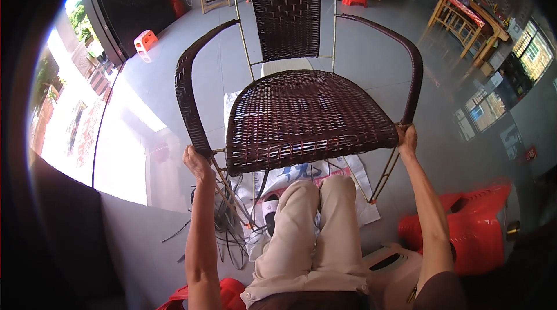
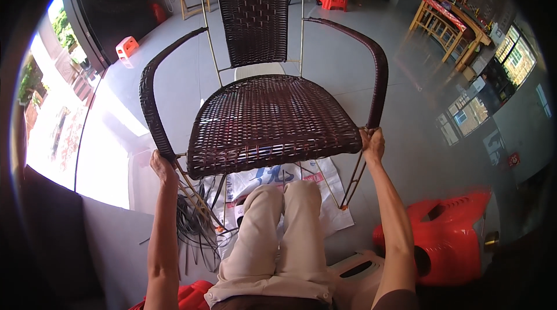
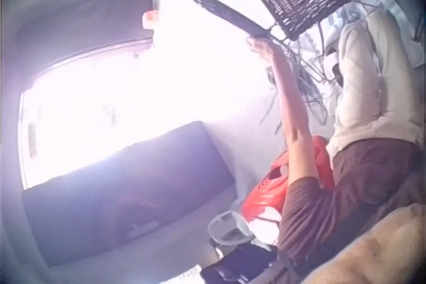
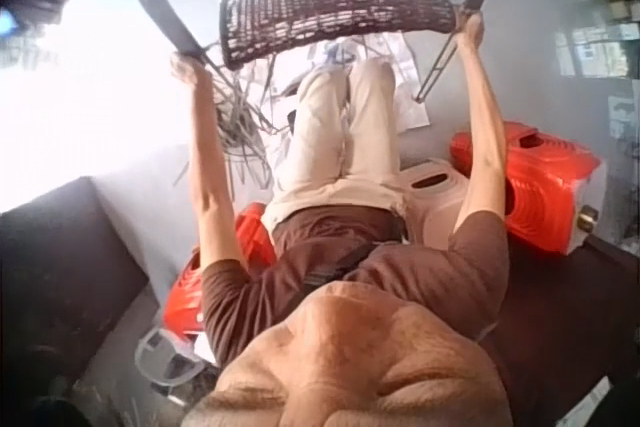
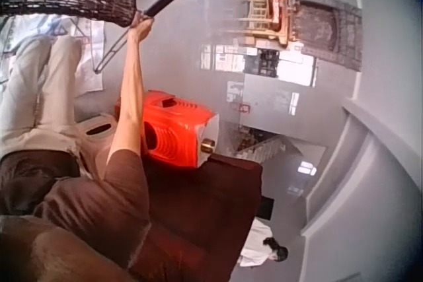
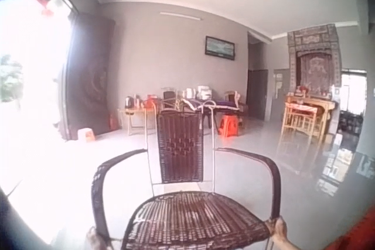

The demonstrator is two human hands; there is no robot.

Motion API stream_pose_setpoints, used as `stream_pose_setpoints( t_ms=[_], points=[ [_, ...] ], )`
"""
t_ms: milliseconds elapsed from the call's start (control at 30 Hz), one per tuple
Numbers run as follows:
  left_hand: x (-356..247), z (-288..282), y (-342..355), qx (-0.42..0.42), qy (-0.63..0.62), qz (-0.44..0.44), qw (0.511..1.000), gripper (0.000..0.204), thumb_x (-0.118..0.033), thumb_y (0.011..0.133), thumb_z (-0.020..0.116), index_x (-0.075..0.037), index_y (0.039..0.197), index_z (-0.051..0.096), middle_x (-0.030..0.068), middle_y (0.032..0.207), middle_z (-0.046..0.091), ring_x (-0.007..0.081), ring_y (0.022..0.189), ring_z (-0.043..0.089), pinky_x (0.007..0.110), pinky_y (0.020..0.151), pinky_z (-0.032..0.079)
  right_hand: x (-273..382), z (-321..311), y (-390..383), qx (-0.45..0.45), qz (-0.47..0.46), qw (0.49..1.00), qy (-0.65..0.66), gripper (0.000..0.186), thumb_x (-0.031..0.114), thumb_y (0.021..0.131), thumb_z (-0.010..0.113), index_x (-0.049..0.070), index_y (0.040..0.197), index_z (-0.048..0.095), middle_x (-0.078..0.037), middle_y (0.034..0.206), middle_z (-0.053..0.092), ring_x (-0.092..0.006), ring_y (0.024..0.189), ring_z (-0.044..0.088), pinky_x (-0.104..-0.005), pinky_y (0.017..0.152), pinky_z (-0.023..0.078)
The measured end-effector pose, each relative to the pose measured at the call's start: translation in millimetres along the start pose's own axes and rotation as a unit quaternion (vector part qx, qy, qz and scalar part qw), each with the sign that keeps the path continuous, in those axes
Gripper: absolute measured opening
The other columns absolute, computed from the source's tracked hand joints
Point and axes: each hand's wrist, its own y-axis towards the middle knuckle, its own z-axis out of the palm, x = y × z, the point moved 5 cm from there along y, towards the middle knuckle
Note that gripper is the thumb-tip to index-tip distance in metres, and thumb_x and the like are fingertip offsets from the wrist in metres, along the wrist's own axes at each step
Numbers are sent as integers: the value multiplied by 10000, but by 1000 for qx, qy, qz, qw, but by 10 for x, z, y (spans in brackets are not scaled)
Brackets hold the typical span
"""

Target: The person weaves plastic strips through the armrest frame of a rocking chair to repair the wicker pattern. They then pick up the chair, turn it over, and use a tool to pull a thin wire through the seat frame.

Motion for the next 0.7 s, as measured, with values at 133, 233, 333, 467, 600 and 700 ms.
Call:
stream_pose_setpoints(
  t_ms=[133,233,333,467,600,700],
  points=[
    [-110,-81,143,-1,5,43,999,257,-207,824,356,-96,602,424,12,475,395,104,328,323,243,314,244,116,-69,-110,8,-8,1000,-13,387,416,724,598,55,824,502,-51,708,550,-220,648,550,-343,627,432],
    [-277,-94,39,24,1,0,1000,196,-211,835,399,-88,687,442,-1,521,441,84,380,386,216,342,286,281,-170,-191,4,25,998,-60,391,432,743,582,60,836,506,-50,730,565,-222,674,566,-351,633,435],
    [-350,-20,-90,57,-17,-6,998,181,-208,853,406,-91,724,454,-7,530,456,67,385,394,197,342,289,250,-319,-71,4,4,998,-62,414,466,737,562,67,836,515,-50,722,562,-222,661,559,-345,616,433],
    [-397,-71,-96,42,-23,-1,999,198,-208,882,390,-89,739,458,-3,537,466,60,383,392,192,337,289,280,-317,-56,10,13,998,-58,394,451,738,563,71,819,498,-43,697,533,-204,642,529,-332,618,421],
    [-337,-89,-10,75,-9,36,996,213,-214,884,381,-84,735,463,0,509,457,55,382,379,199,335,269,251,-248,-82,20,16,997,-77,440,502,727,547,75,821,498,-58,732,566,-241,686,563,-355,638,432],
    [-308,-11,-6,59,26,48,997,224,-229,870,389,-86,716,467,-3,507,455,63,371,361,207,335,268,250,-329,-17,-1,19,994,-108,480,537,712,548,76,841,513,-88,775,592,-282,734,588,-391,661,448]
  ],
)
